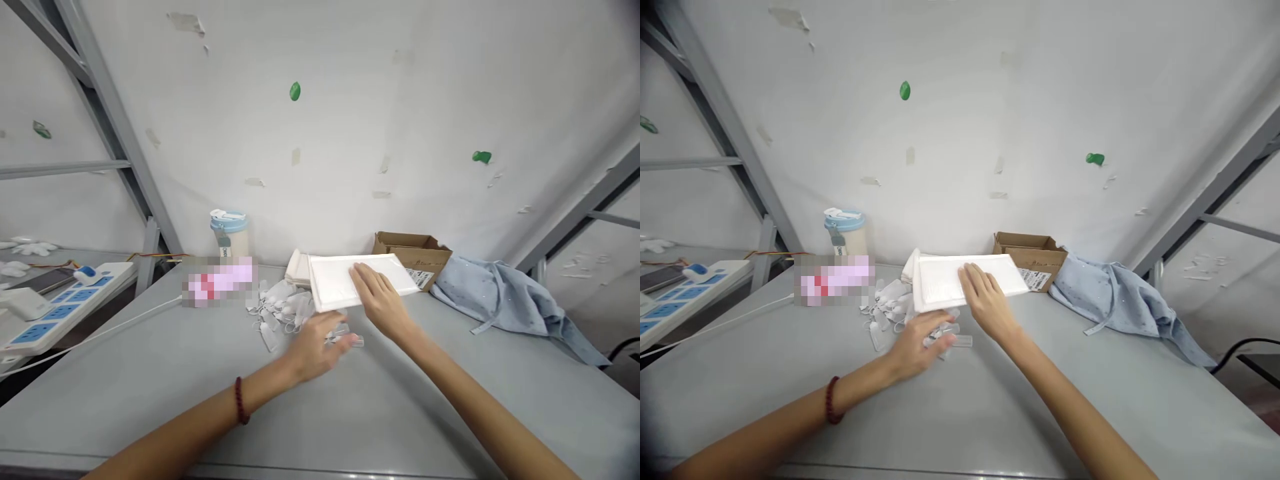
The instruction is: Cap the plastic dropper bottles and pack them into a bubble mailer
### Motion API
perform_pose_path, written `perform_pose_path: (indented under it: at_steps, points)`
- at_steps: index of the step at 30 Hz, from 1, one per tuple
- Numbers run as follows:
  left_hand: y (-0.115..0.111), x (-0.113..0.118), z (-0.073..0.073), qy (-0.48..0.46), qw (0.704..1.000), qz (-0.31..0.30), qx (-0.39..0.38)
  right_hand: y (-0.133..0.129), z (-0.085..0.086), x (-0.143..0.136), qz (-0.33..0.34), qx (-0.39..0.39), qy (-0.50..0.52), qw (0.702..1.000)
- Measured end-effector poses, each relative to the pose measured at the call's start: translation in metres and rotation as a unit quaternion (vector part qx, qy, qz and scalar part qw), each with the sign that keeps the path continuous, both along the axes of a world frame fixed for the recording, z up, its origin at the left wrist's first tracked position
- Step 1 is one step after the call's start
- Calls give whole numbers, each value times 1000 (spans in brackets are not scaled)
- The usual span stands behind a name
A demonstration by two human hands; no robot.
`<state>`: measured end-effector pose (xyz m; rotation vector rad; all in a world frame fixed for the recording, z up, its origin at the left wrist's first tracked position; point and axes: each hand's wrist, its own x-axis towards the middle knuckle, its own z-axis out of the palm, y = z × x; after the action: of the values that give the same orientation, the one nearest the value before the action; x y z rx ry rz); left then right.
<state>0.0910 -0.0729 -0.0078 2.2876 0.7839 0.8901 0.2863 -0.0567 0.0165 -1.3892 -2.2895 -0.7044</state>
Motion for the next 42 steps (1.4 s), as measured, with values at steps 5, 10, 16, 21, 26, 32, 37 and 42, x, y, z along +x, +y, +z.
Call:
perform_pose_path:
  at_steps: [5, 10, 16, 21, 26, 32, 37, 42]
  points:
    - [12, -16, 24, -62, 978, 17, -200, -28, -28, 19, -5, 68, 29, 997]
    - [19, -8, 20, -98, 950, -11, -298, -46, -30, 4, 22, 3, 37, 999]
    - [-3, -2, -1, -89, 922, -78, -368, -69, -22, -10, 65, -147, 66, 985]
    - [-2, -7, -7, -83, 932, -2, -353, -68, -17, 6, 71, -168, 104, 978]
    - [16, -22, -1, -62, 970, 41, -233, -57, -15, 28, 27, -150, 143, 978]
    - [9, -25, -5, 247, 950, -98, 165, -49, -19, 37, -11, -201, 172, 964]
    - [-6, -20, -12, 274, 921, -96, 260, -47, -25, 34, -2, -224, 165, 961]
    - [-3, -22, -7, 248, 925, -93, 271, -49, -25, 31, 4, -239, 169, 956]
